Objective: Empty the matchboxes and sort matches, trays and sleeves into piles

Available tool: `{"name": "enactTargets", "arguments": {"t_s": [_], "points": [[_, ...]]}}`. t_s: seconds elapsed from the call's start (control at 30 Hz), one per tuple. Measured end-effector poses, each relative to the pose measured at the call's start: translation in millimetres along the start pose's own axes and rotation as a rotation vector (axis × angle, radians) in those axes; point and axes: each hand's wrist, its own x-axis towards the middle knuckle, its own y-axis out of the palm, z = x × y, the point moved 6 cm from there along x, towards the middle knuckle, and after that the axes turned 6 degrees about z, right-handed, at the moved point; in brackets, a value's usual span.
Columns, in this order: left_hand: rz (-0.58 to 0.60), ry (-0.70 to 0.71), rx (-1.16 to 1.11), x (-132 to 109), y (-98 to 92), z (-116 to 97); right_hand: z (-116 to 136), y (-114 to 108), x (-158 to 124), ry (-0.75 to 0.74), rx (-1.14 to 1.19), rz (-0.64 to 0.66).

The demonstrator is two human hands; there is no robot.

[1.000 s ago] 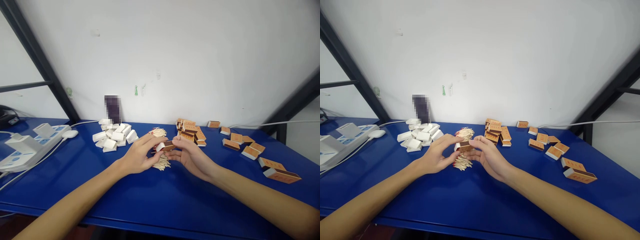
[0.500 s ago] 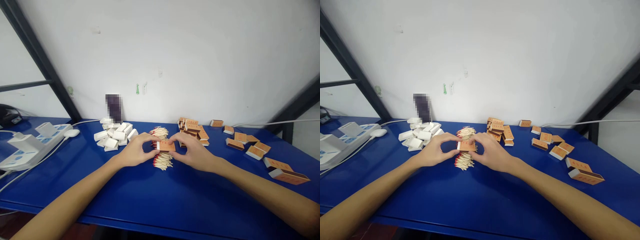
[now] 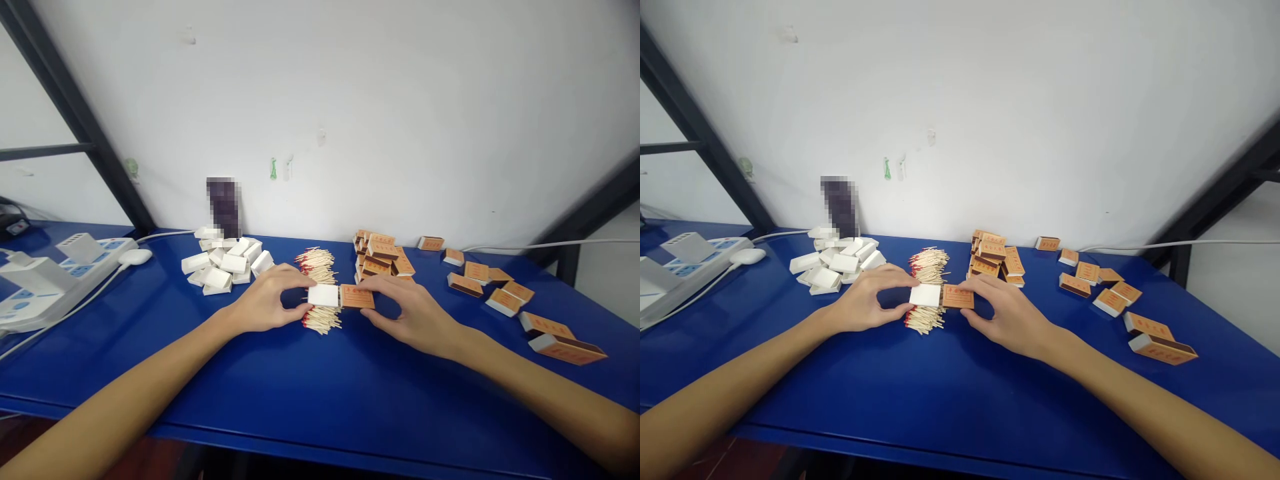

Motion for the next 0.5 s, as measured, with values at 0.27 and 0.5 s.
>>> {"name": "enactTargets", "arguments": {"t_s": [0.27,0.5], "points": [[-0.051,0.03,-0.033,-0.7,0.8,0.5,-13.2,-35.4,-29.8,0.046,-0.074,-0.225],[-0.116,-0.112,-0.074,-0.2,-6.9,4.9,-86.3,-90.8,-43.1,0.5,-0.267,-0.403]]}}
